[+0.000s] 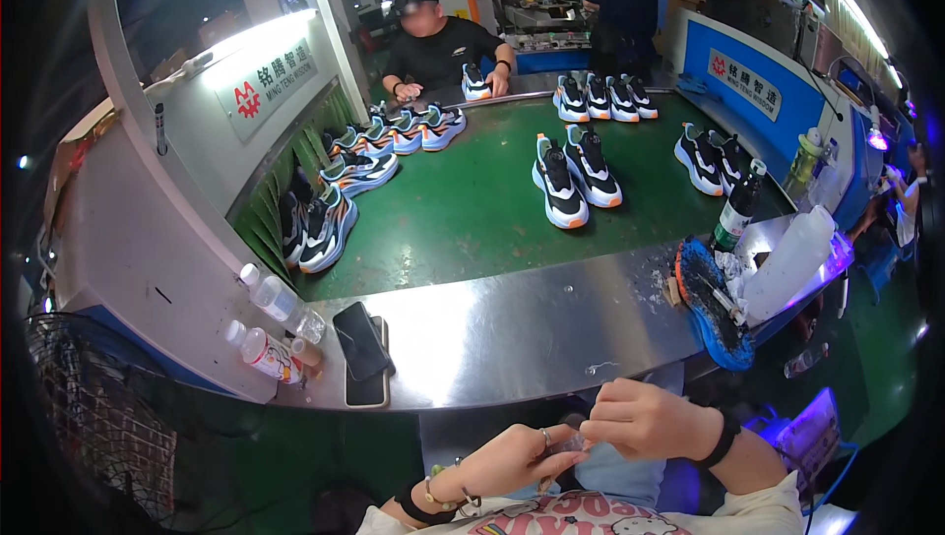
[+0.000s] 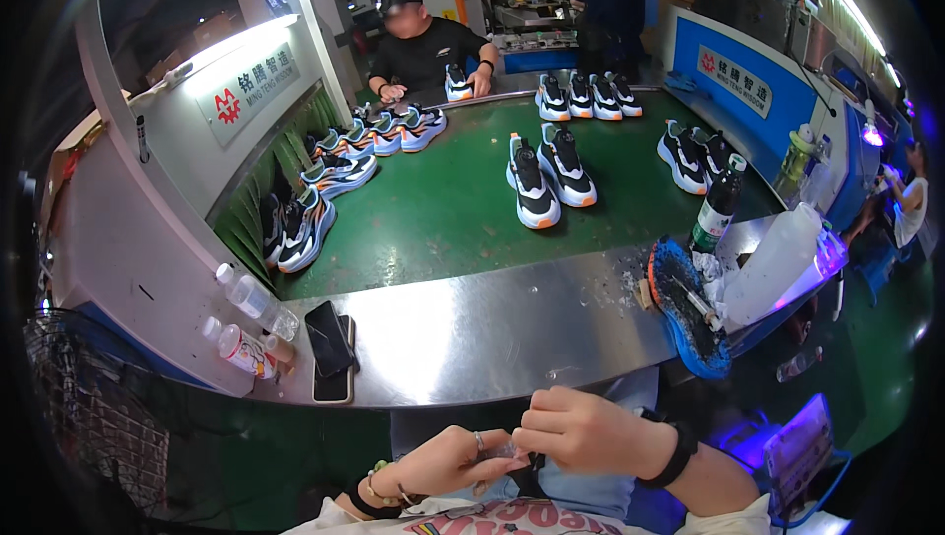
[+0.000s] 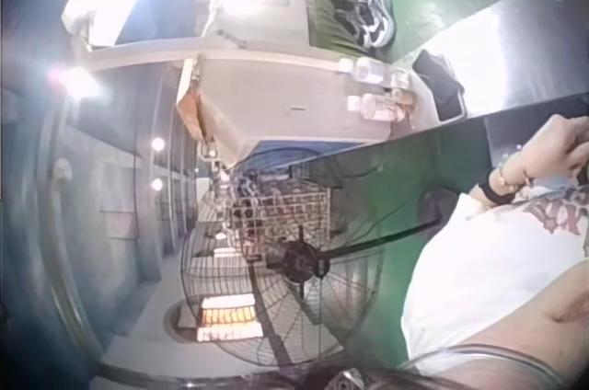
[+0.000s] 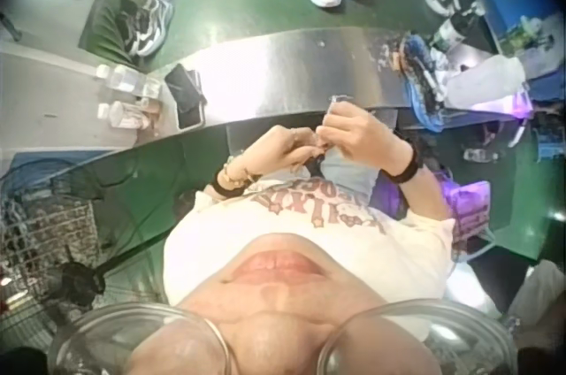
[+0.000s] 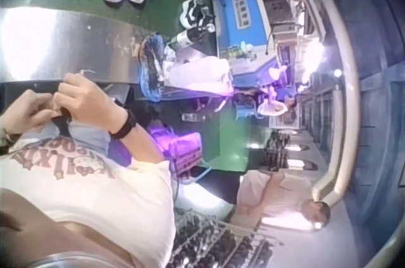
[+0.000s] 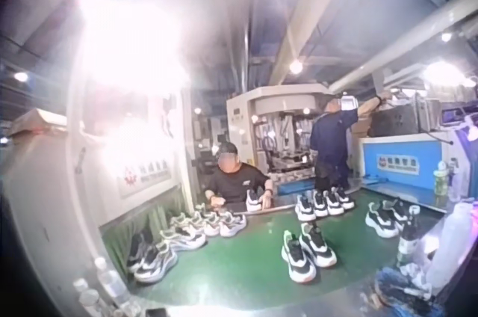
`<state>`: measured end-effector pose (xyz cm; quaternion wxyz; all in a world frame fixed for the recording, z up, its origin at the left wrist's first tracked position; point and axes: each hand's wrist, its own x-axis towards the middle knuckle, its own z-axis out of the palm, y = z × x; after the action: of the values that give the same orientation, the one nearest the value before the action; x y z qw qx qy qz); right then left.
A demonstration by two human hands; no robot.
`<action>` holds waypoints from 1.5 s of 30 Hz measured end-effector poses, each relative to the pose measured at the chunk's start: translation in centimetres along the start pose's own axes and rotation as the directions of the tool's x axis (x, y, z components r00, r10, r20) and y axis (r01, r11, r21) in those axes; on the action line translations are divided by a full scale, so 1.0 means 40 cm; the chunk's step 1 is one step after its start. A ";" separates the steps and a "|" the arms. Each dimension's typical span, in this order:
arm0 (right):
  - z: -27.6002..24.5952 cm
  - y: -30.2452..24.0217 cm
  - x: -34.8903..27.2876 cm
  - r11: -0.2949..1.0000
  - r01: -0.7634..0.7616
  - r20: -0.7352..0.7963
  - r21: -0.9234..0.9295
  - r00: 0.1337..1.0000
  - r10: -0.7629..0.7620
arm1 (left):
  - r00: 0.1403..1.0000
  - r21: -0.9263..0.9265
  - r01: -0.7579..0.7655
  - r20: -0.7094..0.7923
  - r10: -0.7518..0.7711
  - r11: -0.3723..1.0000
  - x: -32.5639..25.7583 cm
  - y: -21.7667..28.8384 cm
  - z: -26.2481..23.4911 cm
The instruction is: Applying glue to shoe components using a syringe in a manufacturing setting.
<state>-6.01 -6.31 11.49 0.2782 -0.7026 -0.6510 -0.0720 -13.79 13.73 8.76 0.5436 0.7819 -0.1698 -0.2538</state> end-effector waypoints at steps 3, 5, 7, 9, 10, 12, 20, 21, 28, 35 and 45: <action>0.007 -0.006 -0.009 1.000 -0.023 -0.023 0.010 0.999 0.023 | 0.987 0.233 -0.102 -0.100 0.128 0.967 -0.001 -0.012 0.011; 0.002 -0.004 -0.005 1.000 -0.027 -0.054 0.014 0.998 0.028 | 0.982 0.217 -0.082 -0.149 0.116 0.973 0.003 -0.009 0.022; 0.001 0.005 0.017 0.999 -0.031 -0.053 -0.028 0.998 0.030 | 0.969 0.194 -0.048 -0.227 0.093 0.980 0.002 -0.010 0.024; 0.000 0.017 0.029 1.000 -0.006 -0.005 -0.008 1.000 0.006 | 0.970 0.174 -0.081 -0.213 0.118 0.981 0.002 -0.016 0.008; -0.012 0.022 0.027 1.000 -0.020 0.030 -0.017 0.999 0.020 | 0.962 0.178 -0.084 -0.241 0.126 0.981 0.008 -0.012 0.001; -0.039 0.021 0.025 0.999 0.017 0.087 -0.033 0.996 -0.015 | 0.986 -0.086 -0.161 -0.050 0.158 0.983 0.019 -0.006 -0.014; -0.059 -0.008 0.121 0.868 0.432 0.260 -0.246 0.892 -0.371 | 0.973 -0.621 0.086 0.221 0.069 0.779 -0.040 -0.060 0.000; -0.046 -0.015 0.132 0.896 0.409 0.233 -0.171 0.901 -0.366 | 0.980 -0.622 0.063 0.185 0.068 0.780 -0.072 -0.037 -0.005; 0.008 -0.007 0.102 0.952 0.298 0.132 0.074 0.943 -0.305 | 0.957 0.137 -0.076 -0.268 0.111 0.988 -0.105 0.017 0.027; 0.004 0.003 0.135 0.962 0.223 0.166 0.160 0.954 -0.249 | 0.882 0.373 0.060 -0.454 0.126 0.926 -0.092 0.020 0.038; -0.059 -0.003 0.214 0.935 -0.180 0.007 0.306 0.982 0.187 | 0.710 0.375 0.110 -0.678 0.192 0.920 -0.034 -0.022 -0.038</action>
<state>-4.29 0.02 17.43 0.3963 -0.7078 -0.5828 0.0479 -14.02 15.92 8.65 0.4062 0.9065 -0.0147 0.1142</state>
